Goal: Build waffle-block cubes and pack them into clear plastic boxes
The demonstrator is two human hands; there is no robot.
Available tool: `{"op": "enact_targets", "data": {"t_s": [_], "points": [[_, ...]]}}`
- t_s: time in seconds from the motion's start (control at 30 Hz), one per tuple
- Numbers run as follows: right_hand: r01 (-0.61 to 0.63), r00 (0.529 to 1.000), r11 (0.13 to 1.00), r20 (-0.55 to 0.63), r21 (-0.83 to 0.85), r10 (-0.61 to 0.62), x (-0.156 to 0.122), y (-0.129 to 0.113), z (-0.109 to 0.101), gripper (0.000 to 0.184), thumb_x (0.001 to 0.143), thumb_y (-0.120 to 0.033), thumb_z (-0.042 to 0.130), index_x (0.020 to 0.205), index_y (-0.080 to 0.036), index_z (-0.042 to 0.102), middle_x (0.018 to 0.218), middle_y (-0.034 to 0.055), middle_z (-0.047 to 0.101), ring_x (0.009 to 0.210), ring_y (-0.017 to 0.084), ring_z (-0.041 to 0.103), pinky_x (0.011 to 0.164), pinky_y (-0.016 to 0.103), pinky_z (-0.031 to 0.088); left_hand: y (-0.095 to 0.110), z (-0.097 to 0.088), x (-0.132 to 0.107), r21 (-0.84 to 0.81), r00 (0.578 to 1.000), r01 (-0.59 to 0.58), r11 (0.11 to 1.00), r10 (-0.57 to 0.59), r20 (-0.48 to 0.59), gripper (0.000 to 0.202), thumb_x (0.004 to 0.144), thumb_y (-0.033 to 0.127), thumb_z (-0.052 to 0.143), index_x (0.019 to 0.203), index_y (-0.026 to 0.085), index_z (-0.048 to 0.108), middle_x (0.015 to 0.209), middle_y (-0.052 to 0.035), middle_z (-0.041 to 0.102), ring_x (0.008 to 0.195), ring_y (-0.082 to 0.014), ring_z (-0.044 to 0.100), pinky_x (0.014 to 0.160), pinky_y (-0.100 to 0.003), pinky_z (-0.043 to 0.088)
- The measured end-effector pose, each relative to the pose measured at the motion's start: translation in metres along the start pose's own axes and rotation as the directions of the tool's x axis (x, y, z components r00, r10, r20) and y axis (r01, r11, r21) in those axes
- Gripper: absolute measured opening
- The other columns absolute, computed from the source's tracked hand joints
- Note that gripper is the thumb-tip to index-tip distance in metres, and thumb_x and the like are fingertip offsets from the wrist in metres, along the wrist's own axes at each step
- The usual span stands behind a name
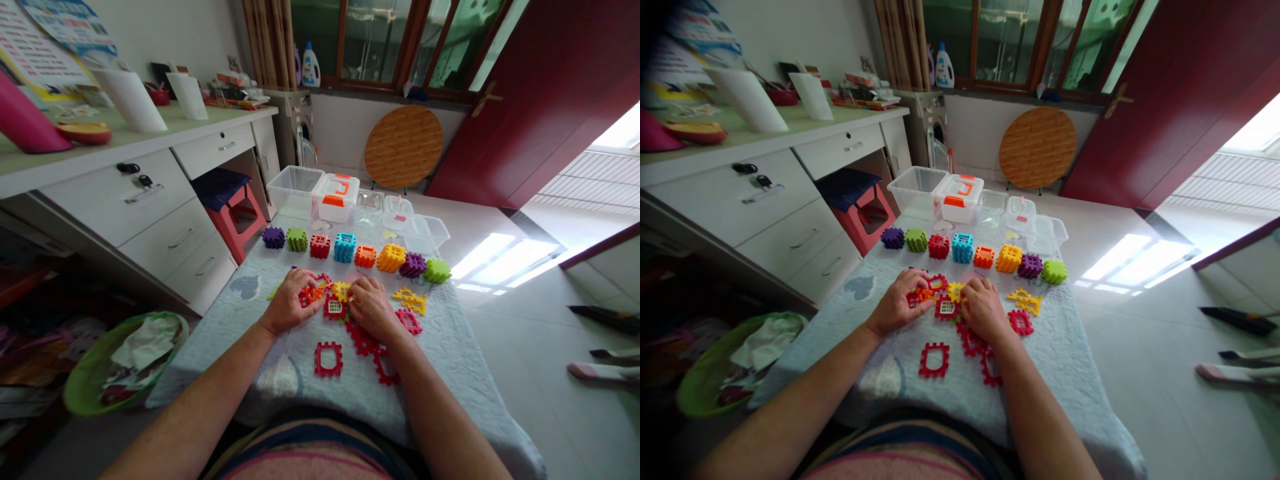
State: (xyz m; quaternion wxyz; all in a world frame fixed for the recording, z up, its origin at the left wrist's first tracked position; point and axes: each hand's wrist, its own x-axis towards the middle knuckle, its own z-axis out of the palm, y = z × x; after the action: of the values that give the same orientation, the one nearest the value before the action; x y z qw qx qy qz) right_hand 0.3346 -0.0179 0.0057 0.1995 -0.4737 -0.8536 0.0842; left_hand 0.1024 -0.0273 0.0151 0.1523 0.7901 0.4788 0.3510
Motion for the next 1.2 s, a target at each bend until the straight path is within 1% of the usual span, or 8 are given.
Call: {"op": "enact_targets", "data": {"t_s": [0.23, 0.37, 0.47, 0.57, 0.7, 0.8, 1.07, 1.2], "points": [[-0.013, 0.998, 0.997, -0.061, 0.081, 0.018, -0.003, -0.006, -0.009, 0.016, 0.072, -0.009, 0.055, 0.082, -0.021, 0.058, 0.090, 0.0056, 0.059, 0.092, 0.023, 0.050, 0.084, 0.037, 0.041, -0.011, -0.001, 0.000, 0.048, 0.939, 0.122, 0.991, -0.100, -0.328, 0.020, 0.086, 0.037, 0.057, 0.097, 0.021, 0.056, 0.097, -0.0060, 0.062, 0.097, -0.0229, 0.058, 0.092, -0.039, 0.046], [-0.029, 0.993, 0.995, -0.111, 0.095, 0.039, -0.005, -0.006, -0.016, 0.011, 0.072, -0.011, 0.056, 0.078, -0.021, 0.054, 0.091, 0.0054, 0.058, 0.092, 0.023, 0.049, 0.084, 0.038, 0.039, -0.016, 0.003, 0.001, 0.141, 0.910, 0.149, 0.979, -0.080, -0.406, 0.023, 0.083, 0.032, 0.061, 0.102, 0.019, 0.056, 0.101, -0.0081, 0.063, 0.100, -0.0255, 0.057, 0.093, -0.042, 0.045], [-0.042, 0.991, 0.994, -0.124, 0.100, 0.055, -0.006, -0.008, -0.019, 0.009, 0.074, -0.013, 0.057, 0.079, -0.021, 0.055, 0.093, 0.0058, 0.059, 0.094, 0.024, 0.049, 0.086, 0.039, 0.039, -0.015, 0.004, 0.001, 0.191, 0.921, 0.151, 0.970, -0.069, -0.382, 0.030, 0.080, 0.029, 0.064, 0.108, 0.019, 0.056, 0.107, -0.0089, 0.063, 0.106, -0.0271, 0.056, 0.096, -0.044, 0.042], [0.014, 0.997, 0.994, -0.078, 0.108, -0.006, -0.006, -0.014, -0.018, 0.009, 0.077, -0.018, 0.060, 0.085, -0.021, 0.060, 0.100, 0.0064, 0.061, 0.100, 0.024, 0.048, 0.090, 0.040, 0.038, -0.011, 0.006, 0.000, 0.236, 0.954, 0.109, 0.966, -0.035, -0.298, 0.030, 0.080, 0.029, 0.064, 0.108, 0.020, 0.059, 0.113, -0.0085, 0.063, 0.114, -0.0281, 0.053, 0.102, -0.045, 0.037], [0.092, 0.995, 0.992, 0.031, 0.086, -0.095, -0.007, -0.024, -0.014, 0.034, 0.076, -0.027, 0.066, 0.110, -0.025, 0.063, 0.123, 0.0059, 0.057, 0.114, 0.027, 0.043, 0.097, 0.044, 0.034, -0.008, 0.012, 0.000, 0.349, 0.994, 0.046, 0.936, -0.010, -0.105, 0.034, 0.081, 0.039, 0.064, 0.110, 0.022, 0.063, 0.128, -0.0087, 0.060, 0.125, -0.0333, 0.044, 0.108, -0.053, 0.029], [0.084, 0.995, 0.994, 0.047, 0.067, -0.087, -0.006, -0.026, -0.012, 0.034, 0.078, -0.028, 0.065, 0.113, -0.026, 0.063, 0.124, 0.0061, 0.057, 0.115, 0.027, 0.043, 0.099, 0.045, 0.034, -0.006, 0.017, 0.000, 0.409, 1.000, 0.030, 0.912, -0.025, -0.017, 0.035, 0.084, 0.044, 0.060, 0.111, 0.022, 0.065, 0.132, -0.0104, 0.057, 0.128, -0.0354, 0.040, 0.109, -0.057, 0.025], [0.054, 0.999, 0.994, -0.005, 0.098, -0.054, -0.006, -0.021, -0.009, 0.012, 0.079, -0.019, 0.061, 0.091, -0.021, 0.061, 0.112, 0.0080, 0.062, 0.111, 0.026, 0.047, 0.097, 0.043, 0.037, -0.010, 0.021, 0.003, 0.458, 0.996, 0.086, 0.885, -0.078, -0.035, 0.039, 0.086, 0.047, 0.057, 0.112, 0.018, 0.064, 0.126, -0.0130, 0.060, 0.126, -0.0354, 0.042, 0.107, -0.058, 0.027], [0.008, 1.000, 0.995, 0.019, 0.098, -0.010, -0.004, -0.018, -0.004, 0.022, 0.079, -0.018, 0.058, 0.100, -0.019, 0.058, 0.111, 0.0109, 0.062, 0.110, 0.027, 0.048, 0.096, 0.043, 0.039, -0.012, 0.023, 0.007, 0.461, 0.996, 0.092, 0.883, -0.082, -0.042, 0.036, 0.086, 0.045, 0.059, 0.109, 0.018, 0.064, 0.123, -0.0124, 0.061, 0.123, -0.0345, 0.044, 0.106, -0.057, 0.029]]}}
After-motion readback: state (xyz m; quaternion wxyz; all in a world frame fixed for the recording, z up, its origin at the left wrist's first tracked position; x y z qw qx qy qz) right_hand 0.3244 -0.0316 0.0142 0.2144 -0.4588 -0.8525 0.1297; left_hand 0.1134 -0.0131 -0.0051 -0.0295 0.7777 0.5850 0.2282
